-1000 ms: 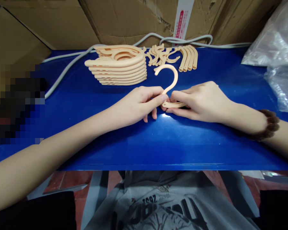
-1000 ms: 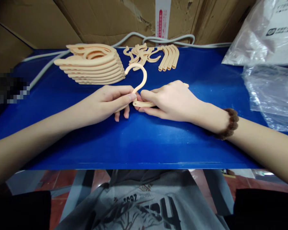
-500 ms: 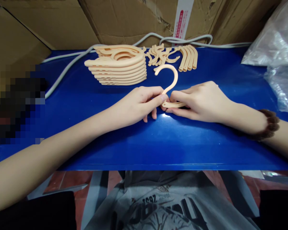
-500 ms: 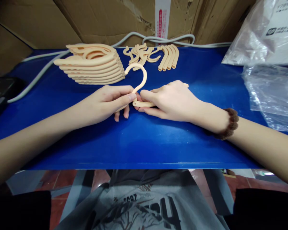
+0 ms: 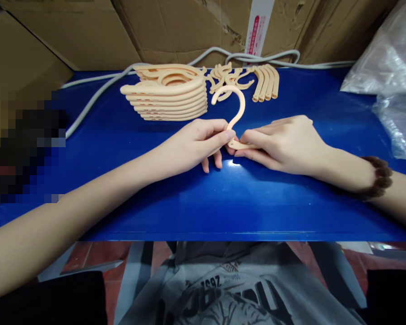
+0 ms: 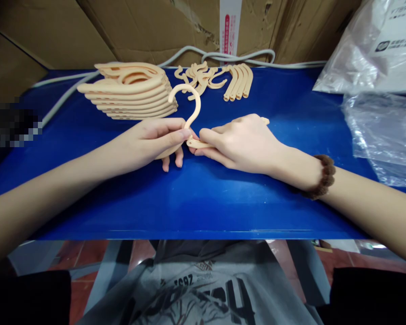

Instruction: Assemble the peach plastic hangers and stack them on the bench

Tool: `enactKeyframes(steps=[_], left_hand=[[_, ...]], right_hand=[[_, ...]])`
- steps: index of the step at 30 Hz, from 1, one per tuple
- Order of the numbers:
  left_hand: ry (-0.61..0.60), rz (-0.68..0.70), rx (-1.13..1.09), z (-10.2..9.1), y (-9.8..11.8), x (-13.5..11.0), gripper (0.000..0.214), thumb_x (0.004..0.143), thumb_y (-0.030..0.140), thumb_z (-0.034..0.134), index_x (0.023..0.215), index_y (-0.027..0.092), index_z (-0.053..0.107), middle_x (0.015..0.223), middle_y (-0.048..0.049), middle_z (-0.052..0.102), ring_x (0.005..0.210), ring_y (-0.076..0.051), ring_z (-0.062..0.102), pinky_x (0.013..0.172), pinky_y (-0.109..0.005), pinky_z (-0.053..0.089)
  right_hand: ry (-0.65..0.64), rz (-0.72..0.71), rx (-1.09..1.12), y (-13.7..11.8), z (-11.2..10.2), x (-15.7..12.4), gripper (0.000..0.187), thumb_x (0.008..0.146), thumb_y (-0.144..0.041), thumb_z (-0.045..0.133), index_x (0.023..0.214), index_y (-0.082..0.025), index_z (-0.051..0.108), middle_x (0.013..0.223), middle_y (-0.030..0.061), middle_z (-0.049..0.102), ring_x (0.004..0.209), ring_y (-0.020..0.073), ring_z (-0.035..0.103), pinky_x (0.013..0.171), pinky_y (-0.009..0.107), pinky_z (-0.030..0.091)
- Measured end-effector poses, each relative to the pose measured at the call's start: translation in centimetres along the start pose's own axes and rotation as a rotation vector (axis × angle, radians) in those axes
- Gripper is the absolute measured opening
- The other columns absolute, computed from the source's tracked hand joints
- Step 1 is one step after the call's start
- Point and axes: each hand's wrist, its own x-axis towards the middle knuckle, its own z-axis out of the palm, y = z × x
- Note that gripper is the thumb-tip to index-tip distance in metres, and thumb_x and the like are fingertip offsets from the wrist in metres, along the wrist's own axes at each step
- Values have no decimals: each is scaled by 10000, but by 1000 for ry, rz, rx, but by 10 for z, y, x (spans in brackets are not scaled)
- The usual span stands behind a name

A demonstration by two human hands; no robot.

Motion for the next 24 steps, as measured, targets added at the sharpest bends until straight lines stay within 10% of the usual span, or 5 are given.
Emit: enactKeyframes(steps=[24], left_hand=[[-5,-48,-2,-2,2,0,206,993,288,517,880,137,601,912,-55,705,586,-75,640,449,-125,492]], right_hand=[[19,10,-4,1,0,-1,615,1051,-608,217,967,-205,673,790,57,735,624,184,584,567,311,193]])
